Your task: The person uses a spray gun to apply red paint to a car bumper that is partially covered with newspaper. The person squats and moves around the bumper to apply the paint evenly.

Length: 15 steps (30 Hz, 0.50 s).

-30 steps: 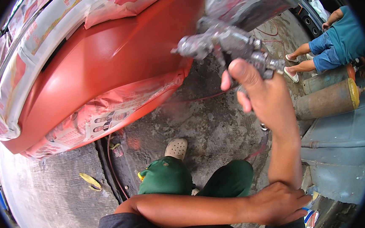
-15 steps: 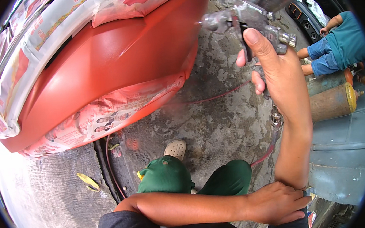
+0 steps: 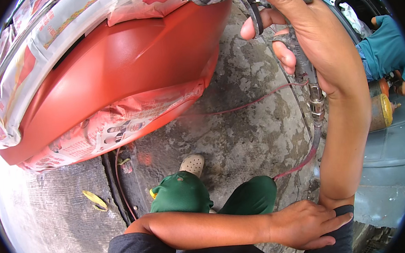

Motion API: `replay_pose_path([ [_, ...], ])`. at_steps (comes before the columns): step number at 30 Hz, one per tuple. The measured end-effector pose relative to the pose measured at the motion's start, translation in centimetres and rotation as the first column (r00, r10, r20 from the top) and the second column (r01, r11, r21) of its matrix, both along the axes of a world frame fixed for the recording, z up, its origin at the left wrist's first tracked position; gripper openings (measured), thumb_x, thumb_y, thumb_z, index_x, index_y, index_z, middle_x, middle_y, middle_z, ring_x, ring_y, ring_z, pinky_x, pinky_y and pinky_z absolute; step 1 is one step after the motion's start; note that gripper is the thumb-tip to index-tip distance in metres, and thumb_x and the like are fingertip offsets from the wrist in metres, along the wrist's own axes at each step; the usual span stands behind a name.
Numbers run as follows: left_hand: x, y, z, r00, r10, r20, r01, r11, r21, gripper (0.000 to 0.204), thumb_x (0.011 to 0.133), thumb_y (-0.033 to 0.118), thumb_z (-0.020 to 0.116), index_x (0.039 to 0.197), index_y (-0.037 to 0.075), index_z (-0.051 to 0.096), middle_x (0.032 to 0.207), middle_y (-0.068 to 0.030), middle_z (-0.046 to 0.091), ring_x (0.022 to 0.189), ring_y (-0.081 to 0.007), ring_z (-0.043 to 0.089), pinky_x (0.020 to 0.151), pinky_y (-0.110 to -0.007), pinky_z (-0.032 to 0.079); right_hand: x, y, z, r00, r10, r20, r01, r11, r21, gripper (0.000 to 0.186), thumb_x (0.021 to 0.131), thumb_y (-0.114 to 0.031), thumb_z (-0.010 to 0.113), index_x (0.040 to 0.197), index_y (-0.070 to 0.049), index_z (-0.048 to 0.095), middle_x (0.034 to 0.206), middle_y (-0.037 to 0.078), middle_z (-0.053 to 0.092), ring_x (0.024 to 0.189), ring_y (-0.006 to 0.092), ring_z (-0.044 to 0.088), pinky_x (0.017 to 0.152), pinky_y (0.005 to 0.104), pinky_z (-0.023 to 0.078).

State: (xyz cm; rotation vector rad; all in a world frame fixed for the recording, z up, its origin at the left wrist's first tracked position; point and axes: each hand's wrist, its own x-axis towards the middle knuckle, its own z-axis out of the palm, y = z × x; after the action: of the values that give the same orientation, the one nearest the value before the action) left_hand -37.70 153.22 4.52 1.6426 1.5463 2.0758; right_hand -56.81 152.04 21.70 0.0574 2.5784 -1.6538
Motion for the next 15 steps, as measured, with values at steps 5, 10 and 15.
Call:
replay_pose_path([
  [5,-0.2,0.1,-0.3,1.000,-0.003,-0.012,0.002,1.000,-0.019,0.066,0.096,0.033,0.066,0.147,-0.004,0.045,0.096,-0.0143,0.065,0.089,-0.0328,0.068,0.075,-0.043,0.056,-0.7,-0.9,1.6,0.981,0.033,0.193,-0.022,0.998,-0.061,0.050,0.104,-0.050,0.062,0.105,0.000,0.065,0.084,0.012,0.071,0.045,0.0087,0.052,0.040,0.0236,0.043],
  [10,-0.4,0.4,0.3,0.996,-0.090,-0.019,0.090,0.995,-0.033,0.071,0.097,0.033,0.065,0.151,-0.005,0.039,0.097,-0.0169,0.066,0.088,-0.0350,0.069,0.075,-0.044,0.056,-2.7,2.2,-0.6,0.997,0.078,-0.018,-0.076,0.992,0.106,0.044,0.105,-0.048,0.060,0.113,-0.005,0.064,0.079,0.007,0.068,0.045,0.0073,0.050,0.041,0.0229,0.044],
  [15,0.0,0.0,-0.2,0.996,-0.084,-0.012,0.083,0.995,-0.052,0.075,0.097,0.033,0.064,0.154,-0.005,0.035,0.096,-0.0179,0.065,0.083,-0.0367,0.068,0.075,-0.045,0.057,-4.7,4.0,-1.1,0.982,0.042,-0.182,-0.009,0.984,0.177,0.040,0.105,-0.043,0.061,0.112,-0.004,0.065,0.077,0.005,0.069,0.045,0.0075,0.051,0.040,0.0243,0.046],
])
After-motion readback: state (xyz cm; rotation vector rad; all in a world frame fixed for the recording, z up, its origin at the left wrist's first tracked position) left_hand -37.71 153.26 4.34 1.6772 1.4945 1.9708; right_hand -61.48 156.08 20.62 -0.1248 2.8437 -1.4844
